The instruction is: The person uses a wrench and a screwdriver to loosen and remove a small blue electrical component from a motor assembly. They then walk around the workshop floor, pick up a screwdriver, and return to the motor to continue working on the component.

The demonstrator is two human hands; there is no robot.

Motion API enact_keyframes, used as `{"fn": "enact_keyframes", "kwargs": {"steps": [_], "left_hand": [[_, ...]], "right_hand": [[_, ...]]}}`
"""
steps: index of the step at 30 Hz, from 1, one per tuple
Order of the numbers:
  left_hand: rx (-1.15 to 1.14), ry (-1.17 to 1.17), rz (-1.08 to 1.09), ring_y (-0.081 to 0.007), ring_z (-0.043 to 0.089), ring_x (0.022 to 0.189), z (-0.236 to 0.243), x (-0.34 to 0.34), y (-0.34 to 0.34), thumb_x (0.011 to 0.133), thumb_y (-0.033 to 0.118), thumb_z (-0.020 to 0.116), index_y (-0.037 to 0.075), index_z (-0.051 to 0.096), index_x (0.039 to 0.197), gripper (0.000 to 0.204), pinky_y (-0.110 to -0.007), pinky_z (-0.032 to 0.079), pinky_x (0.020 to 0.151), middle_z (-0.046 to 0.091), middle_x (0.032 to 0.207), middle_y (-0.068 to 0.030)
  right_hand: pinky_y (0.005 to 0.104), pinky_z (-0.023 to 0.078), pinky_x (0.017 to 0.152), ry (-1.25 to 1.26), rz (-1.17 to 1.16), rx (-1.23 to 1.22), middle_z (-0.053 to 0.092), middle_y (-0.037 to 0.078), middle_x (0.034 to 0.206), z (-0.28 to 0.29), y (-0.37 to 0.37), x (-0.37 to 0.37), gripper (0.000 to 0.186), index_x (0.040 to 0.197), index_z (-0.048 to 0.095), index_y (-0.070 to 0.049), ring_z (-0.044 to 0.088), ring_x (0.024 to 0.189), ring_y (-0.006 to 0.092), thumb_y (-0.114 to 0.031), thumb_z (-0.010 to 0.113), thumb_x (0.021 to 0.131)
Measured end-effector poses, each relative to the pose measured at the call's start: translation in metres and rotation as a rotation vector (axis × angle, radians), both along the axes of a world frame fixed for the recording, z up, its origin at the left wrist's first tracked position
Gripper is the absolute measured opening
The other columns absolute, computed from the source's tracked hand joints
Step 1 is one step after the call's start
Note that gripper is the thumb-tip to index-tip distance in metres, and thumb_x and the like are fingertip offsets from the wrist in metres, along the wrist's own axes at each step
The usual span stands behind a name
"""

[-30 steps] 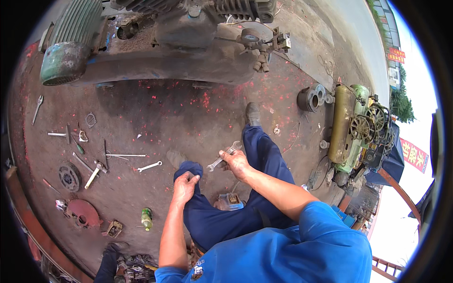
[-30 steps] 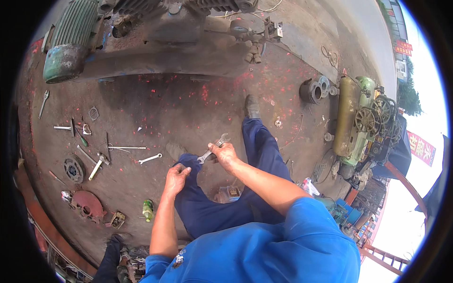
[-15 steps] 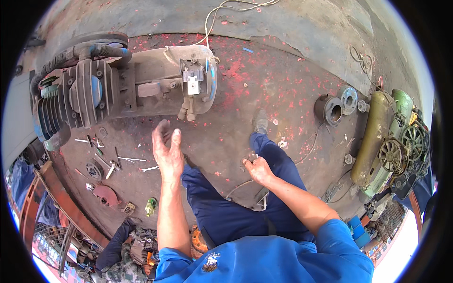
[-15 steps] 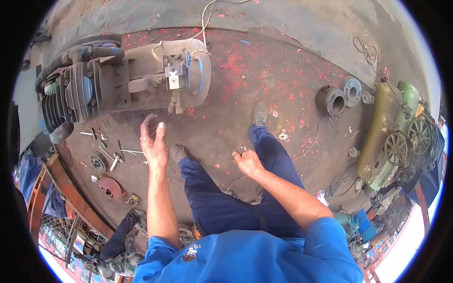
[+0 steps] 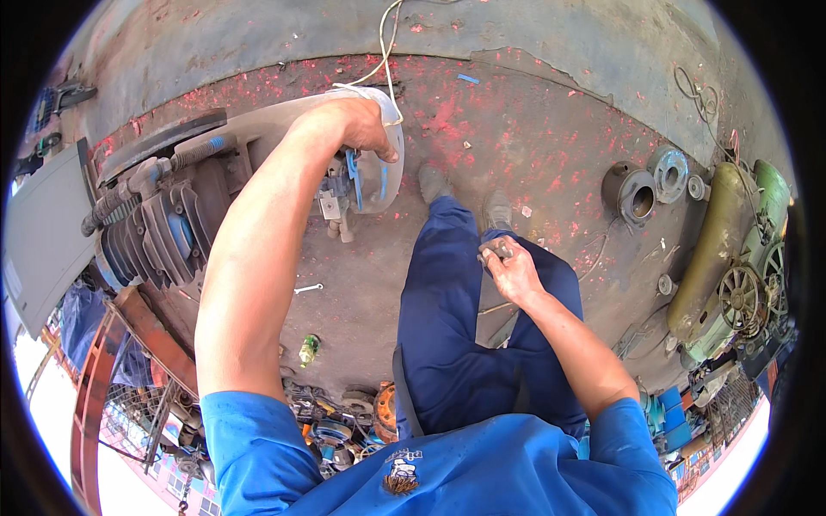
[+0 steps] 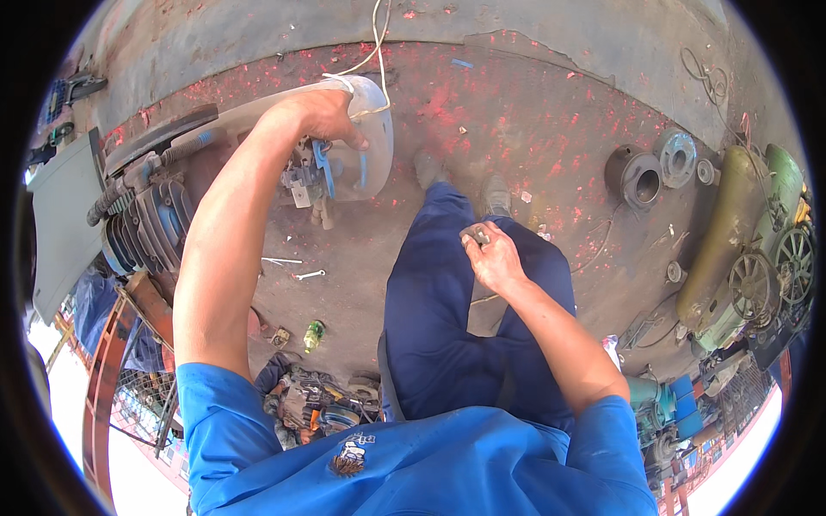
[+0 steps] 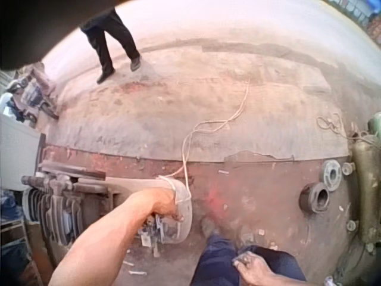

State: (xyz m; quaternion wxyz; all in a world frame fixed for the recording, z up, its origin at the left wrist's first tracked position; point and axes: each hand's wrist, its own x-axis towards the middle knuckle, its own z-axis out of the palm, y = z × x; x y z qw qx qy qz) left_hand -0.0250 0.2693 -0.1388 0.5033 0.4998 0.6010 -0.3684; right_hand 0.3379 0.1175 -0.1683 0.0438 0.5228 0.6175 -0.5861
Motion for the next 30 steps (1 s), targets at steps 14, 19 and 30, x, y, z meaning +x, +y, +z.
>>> {"fn": "enact_keyframes", "kwargs": {"steps": [14, 19, 30], "left_hand": [[0.679, 0.164, 1.317, -0.0193, 0.066, 0.092, -0.003, -0.050, -0.080, 0.087, 0.014, 0.063, -0.001, 0.052, 0.140, 0.056, -0.032, 0.053, 0.084, 0.068, 0.108, -0.0125], [1.049, 0.098, 1.477, -0.0256, 0.062, 0.118, 0.000, -0.025, -0.102, 0.098, 0.025, 0.060, -0.002, 0.052, 0.140, 0.051, -0.036, 0.050, 0.097, 0.061, 0.133, -0.0180], [1.712, 0.083, 1.542, -0.0258, 0.062, 0.116, -0.036, 0.063, -0.191, 0.084, 0.044, 0.076, -0.009, 0.052, 0.135, 0.078, -0.039, 0.046, 0.104, 0.063, 0.126, -0.0186]], "right_hand": [[0.0363, 0.049, 0.069, 0.480, -0.060, -0.264, 0.066, 0.008, 0.075, -0.074, 0.163, -0.137, 0.039, 0.101, 0.068, -0.002, 0.062, 0.074, 0.0181, -0.040, 0.061, 0.096], [0.0374, 0.048, 0.069, 0.693, 0.188, -0.292, 0.064, 0.008, 0.074, -0.113, 0.192, -0.193, 0.036, 0.093, 0.066, -0.001, 0.059, 0.073, 0.0197, -0.036, 0.061, 0.093], [0.0280, 0.050, 0.069, 1.027, 0.270, -0.448, 0.069, 0.006, 0.081, -0.142, 0.166, -0.251, 0.027, 0.094, 0.067, 0.001, 0.060, 0.075, 0.0097, -0.026, 0.063, 0.095]]}}
